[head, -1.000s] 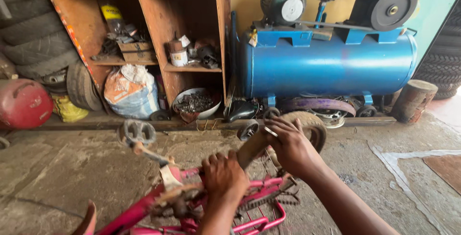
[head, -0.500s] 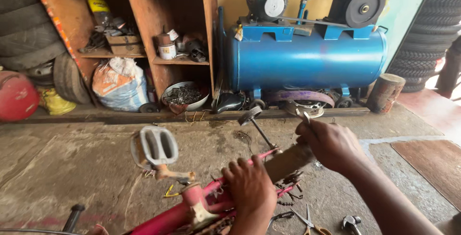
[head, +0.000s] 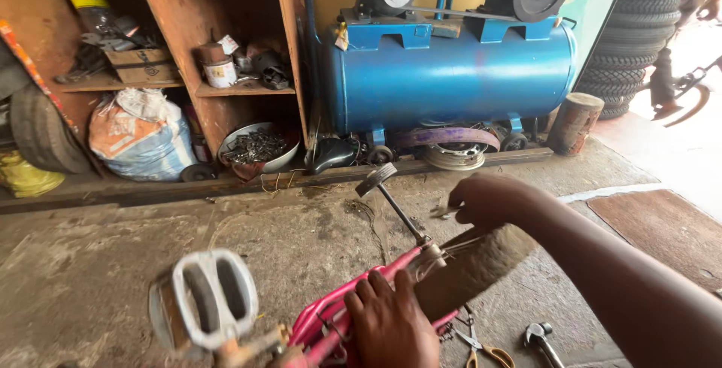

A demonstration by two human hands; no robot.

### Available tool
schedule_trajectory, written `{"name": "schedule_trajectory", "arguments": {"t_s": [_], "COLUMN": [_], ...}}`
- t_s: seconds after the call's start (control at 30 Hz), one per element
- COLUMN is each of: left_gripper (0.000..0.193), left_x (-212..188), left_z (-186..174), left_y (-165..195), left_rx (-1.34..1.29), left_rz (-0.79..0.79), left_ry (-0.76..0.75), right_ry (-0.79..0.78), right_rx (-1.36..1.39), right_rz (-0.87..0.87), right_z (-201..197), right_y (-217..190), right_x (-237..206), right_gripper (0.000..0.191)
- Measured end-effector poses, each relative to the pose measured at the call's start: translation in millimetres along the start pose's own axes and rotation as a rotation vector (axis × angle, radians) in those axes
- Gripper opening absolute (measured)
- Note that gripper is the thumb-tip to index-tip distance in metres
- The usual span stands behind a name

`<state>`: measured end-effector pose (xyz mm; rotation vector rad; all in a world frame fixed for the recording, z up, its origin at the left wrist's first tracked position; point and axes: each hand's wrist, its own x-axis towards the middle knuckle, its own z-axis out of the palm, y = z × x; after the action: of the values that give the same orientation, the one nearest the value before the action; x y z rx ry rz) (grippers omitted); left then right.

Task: The person removes the rear wheel from a pink bicycle using a wrench to loosen the axle nuts. After detaching the wheel, the person spins the tire by hand to check its movement.

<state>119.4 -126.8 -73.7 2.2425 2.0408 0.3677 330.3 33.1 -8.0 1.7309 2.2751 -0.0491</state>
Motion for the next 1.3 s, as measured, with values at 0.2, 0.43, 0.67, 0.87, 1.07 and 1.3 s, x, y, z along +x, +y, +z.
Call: {"name": "schedule_trajectory", "arguments": {"t_s": [0.2,0.43,0.67,0.87,1.07,1.3], "left_gripper": [0.055,0.056,0.051,0.058,0.07,0.082], "left_x": [12.2,16.3,5.5,2.2,3.6,9.0], "left_z": [-6.5,27.5,88.5,129.0,156.1,169.4], "left_y": [2.1,5.2,8.1,9.6,8.9,-4.6], "left_rx": [-0.02,-0.066,-0.027,-0.014,-0.105,-0.155], "left_rz": [-0.013,-0.036,-0.011,-0.124,-0.169,-0.07], "left_ry": [-0.338,-0.239,0.182,0.343,0.581,0.511], "right_ry": [-0.208,-0.198,-0.245,-0.174,-0.256,-0.226], "right_rx": [-0.19,-0.08,-0.177,0.019,-0.433,-1.005], "right_rz": [0.018,0.007,-0.118,-0.169,-0.307,-0.424], "right_z": [-6.4,9.3,10.2,15.3,57.2,80.6], "right_y": [-14.1,-7.4,-21.4,-5.4,30.0,-6.5], "right_x": [30.5,28.7,-4.1,-4.0,65.8,134.6], "right_gripper": [0.019,0.014,0.04,0.032,0.018,0.028]}}
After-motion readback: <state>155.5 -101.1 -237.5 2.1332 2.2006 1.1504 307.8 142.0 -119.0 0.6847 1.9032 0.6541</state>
